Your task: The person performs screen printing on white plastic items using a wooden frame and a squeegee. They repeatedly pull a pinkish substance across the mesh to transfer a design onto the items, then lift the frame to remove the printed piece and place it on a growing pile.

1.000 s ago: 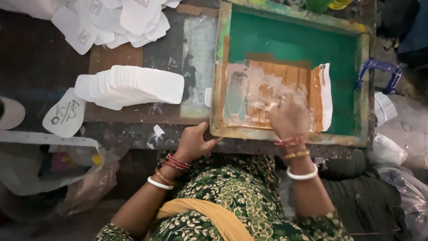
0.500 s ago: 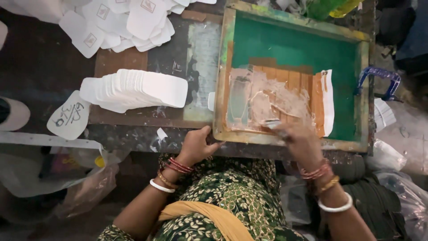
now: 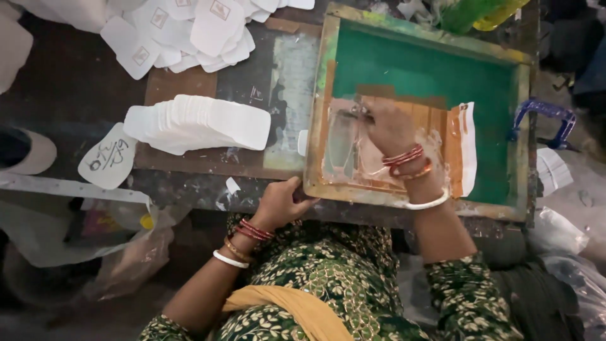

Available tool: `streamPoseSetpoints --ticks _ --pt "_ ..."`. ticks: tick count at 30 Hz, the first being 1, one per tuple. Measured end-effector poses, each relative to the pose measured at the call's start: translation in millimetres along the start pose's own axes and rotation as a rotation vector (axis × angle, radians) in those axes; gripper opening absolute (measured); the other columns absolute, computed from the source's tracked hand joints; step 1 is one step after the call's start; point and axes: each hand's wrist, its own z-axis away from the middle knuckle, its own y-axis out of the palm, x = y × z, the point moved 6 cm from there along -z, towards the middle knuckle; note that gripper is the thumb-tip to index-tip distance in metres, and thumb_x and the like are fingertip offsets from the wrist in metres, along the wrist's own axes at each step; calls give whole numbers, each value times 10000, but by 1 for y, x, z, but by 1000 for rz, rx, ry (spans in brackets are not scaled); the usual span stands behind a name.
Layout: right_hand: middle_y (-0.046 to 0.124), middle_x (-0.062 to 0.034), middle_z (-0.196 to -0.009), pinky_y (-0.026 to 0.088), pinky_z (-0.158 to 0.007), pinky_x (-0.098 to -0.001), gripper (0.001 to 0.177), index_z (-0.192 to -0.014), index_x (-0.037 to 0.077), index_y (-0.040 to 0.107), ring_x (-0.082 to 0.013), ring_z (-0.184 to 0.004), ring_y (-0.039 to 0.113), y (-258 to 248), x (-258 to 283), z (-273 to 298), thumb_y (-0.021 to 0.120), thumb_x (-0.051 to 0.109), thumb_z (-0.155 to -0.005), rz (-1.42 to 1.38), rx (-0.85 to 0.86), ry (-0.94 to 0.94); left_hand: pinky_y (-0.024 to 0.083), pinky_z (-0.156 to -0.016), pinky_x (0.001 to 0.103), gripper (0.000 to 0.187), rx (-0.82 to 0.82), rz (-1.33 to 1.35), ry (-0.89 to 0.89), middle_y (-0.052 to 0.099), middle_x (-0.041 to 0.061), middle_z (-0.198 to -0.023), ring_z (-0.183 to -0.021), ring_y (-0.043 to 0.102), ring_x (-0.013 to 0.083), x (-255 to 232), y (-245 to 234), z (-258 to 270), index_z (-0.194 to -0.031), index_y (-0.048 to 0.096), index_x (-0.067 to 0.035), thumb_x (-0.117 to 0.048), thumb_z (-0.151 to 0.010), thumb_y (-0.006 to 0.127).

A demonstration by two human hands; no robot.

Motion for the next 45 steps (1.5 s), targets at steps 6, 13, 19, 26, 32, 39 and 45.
streamPoseSetpoints --ticks 6,13,19,26,32,39,45 --pt "717 -57 -885 546 -653 -409 106 -1045 218 760 -256 -759 681 -9 11 51 686 195 -974 -63 337 14 530 -577 432 472 34 24 -85 666 175 -674 -639 692 370 0 2 -1 -783 599 -8 -407 -772 852" --pt "751 39 -912 441 -906 -405 192 -996 241 785 -196 -905 640 -47 63 62 750 170 -820 -167 341 -584 540 -573 431 422 -29 31 -3 677 202 -698 -682 695 388 -11 -5 2 -832 634 -19 -367 -761 860" --pt "788 55 -1020 383 -997 -414 279 -912 296 829 -183 -964 636 -39 -26 92 798 125 -694 -118 572 -482 545 -584 425 444 -19 47 -94 680 187 -691 -674 714 367 -3 -1 2 -775 610 -19 -394 -785 847" --pt "785 19 -956 519 -944 -406 273 -921 256 830 -175 -989 680 -50 -60 71 718 23 -836 -169 562 -283 537 -563 422 444 -60 53 -16 670 183 -672 -650 699 367 -12 -8 -1 -790 610 -16 -384 -773 857" --pt "745 -72 -993 494 -1014 -470 230 -1041 121 763 -276 -1005 673 -35 0 26 690 1 -859 -363 270 -433 552 -574 406 442 1 101 -72 692 168 -686 -652 728 333 -4 -1 2 -799 613 -16 -395 -786 841" --pt "759 -54 -1074 613 -816 -337 273 -1094 262 806 -212 -928 716 -75 -76 100 620 97 -981 -153 529 199 547 -569 423 435 -41 51 -22 693 197 -705 -688 715 372 -10 -6 1 -826 637 -4 -374 -779 861" --pt "738 -198 -942 566 -734 -451 377 -1327 119 646 -331 -851 707 -21 -143 194 683 298 -997 131 212 454 568 -573 389 441 18 124 -102 707 145 -677 -640 739 291 -2 1 0 -791 609 -18 -390 -781 847"
